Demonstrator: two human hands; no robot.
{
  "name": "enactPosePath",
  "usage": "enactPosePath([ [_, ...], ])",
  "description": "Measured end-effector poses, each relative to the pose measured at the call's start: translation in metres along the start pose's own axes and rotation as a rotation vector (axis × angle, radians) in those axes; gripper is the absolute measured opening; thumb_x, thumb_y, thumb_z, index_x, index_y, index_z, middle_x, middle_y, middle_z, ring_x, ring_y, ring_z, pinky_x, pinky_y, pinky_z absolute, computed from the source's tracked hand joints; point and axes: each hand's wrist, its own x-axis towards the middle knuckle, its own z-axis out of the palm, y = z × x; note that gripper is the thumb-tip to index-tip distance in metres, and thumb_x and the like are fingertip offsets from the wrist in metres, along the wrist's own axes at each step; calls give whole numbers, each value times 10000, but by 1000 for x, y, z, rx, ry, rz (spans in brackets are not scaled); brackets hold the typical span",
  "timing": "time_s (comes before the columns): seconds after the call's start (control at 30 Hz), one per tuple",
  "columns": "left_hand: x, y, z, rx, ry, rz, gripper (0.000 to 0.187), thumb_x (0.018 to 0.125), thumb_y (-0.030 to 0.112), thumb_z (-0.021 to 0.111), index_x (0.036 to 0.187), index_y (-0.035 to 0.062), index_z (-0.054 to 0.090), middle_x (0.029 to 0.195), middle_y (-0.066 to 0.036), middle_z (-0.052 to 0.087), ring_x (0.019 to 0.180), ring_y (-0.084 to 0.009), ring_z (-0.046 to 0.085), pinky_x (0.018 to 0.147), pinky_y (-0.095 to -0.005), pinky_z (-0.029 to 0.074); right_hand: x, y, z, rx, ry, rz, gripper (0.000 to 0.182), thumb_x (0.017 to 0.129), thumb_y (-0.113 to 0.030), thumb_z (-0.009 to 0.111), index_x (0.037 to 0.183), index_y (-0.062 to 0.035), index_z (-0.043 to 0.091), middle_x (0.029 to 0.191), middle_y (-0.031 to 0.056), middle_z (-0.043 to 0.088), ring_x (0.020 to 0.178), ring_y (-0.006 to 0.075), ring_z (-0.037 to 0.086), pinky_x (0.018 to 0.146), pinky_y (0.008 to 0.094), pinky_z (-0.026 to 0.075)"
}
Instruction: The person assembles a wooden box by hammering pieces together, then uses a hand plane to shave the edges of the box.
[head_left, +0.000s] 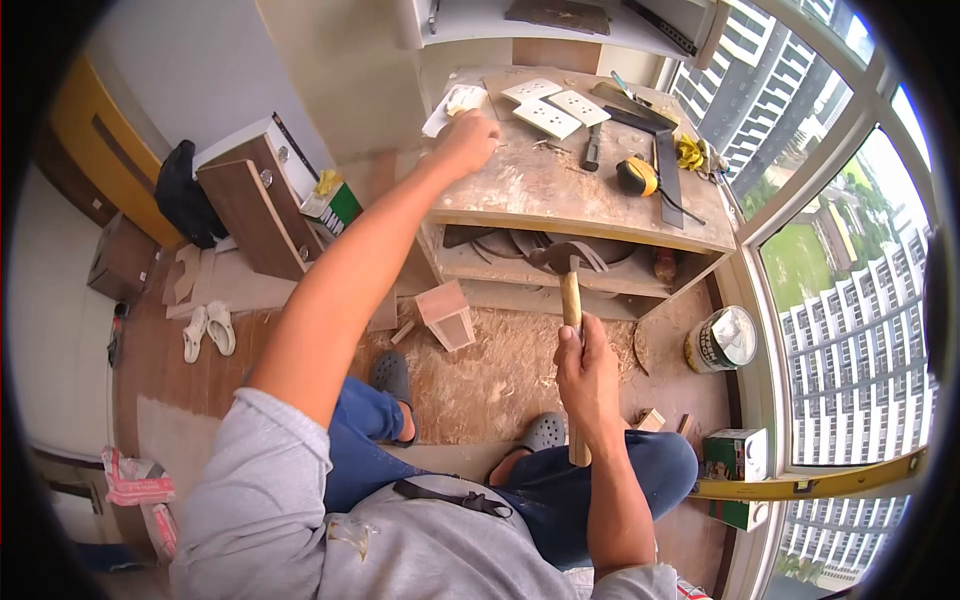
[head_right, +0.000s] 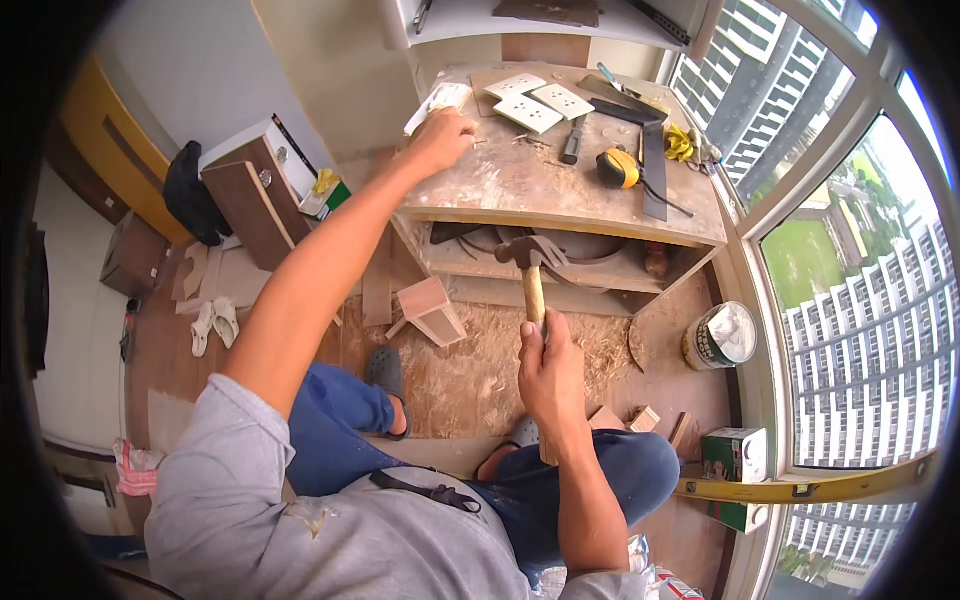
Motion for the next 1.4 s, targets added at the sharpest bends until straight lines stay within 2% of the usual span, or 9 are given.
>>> enactPosePath([
  [0.13, 48, 10, 33, 399, -249, -20, 270, 932, 99, 605, 1117, -20, 761, 1251, -232, 691, 1286, -392, 613, 1016, -514, 544, 4, 14, -5, -6, 12, 18, 221, 1090, -186, 555, 1219, -8, 577, 711, 179, 613, 603, 318, 622, 580, 428, 484],
  [0.23, 50, 11, 42, 499, -196, 42, 273, 967, 124, 576, 1119, -22, 750, 1133, -217, 734, 1058, -350, 737, 904, -453, 595, 6, 5, -9, 16, 41, 80, 218, 1097, -205, 564, 1183, -5, 578, 704, 101, 600, 616, 188, 588, 575, 369, 476],
  [0.27, 35, 48, 11, 102, -375, -352, 527, 1007, 179, 517, 1484, -39, 470, 1670, -316, 259, 1568, -468, 245, 1242, -482, 336, 6, 1, -10, 62, 30, 93, 215, 1102, -202, 558, 1176, -2, 580, 711, 77, 587, 636, 157, 574, 589, 346, 475],
  [0.33, 25, 35, 25, 420, -136, 52, 336, 1000, 139, 493, 1247, -63, 597, 1391, -338, 589, 1320, -458, 583, 1063, -548, 503, 6, 1, -10, 128, 14, 110, 206, 1107, -198, 548, 1158, -1, 582, 713, 61, 571, 651, 130, 561, 594, 326, 467],
  [0.53, -7, 42, -7, -32, 288, 109, 237, 989, 150, 523, 1132, -16, 614, 957, -268, 728, 925, -455, 712, 879, -507, 567, 2, 3, -10, 148, 19, 71, 203, 1129, -206, 529, 1175, -17, 586, 715, -24, 491, 575, 38, 448, 496, 231, 380],
  [0.63, -70, 61, -49, -410, 217, -46, 213, 961, 168, 579, 1038, 13, 704, 1104, -262, 717, 1106, -401, 686, 982, -480, 528, 0, -1, -11, 147, 25, 103, 203, 1106, -190, 551, 1159, 3, 586, 709, 41, 552, 628, 104, 529, 568, 309, 448],
  [0.77, -201, 43, -60, -880, 36, -587, 242, 976, 204, 715, 1085, -11, 732, 870, -33, 690, 771, -100, 649, 748, -285, 575, -6, -3, -5, 178, 6, 80, 216, 1108, -203, 550, 1166, 0, 594, 715, 14, 549, 617, 87, 513, 558, 288, 436],
  [1.23, -348, 45, 4, -901, -247, -658, 182, 1036, 164, 665, 1073, -7, 715, 875, -30, 692, 806, -117, 682, 729, -279, 573, -4, 0, 18, 302, -99, 120, 233, 1116, -245, 555, 1166, -18, 579, 711, -14, 520, 565, 53, 486, 492, 243, 411],
  [1.4, -306, 37, 13, -1147, 130, -743, 151, 1058, 174, 641, 1061, 23, 655, 839, -15, 652, 740, -111, 679, 663, -261, 566, -5, 4, 21, 314, -95, 104, 216, 1112, -235, 561, 1141, -23, 588, 707, -10, 538, 572, 57, 506, 500, 248, 418],
])
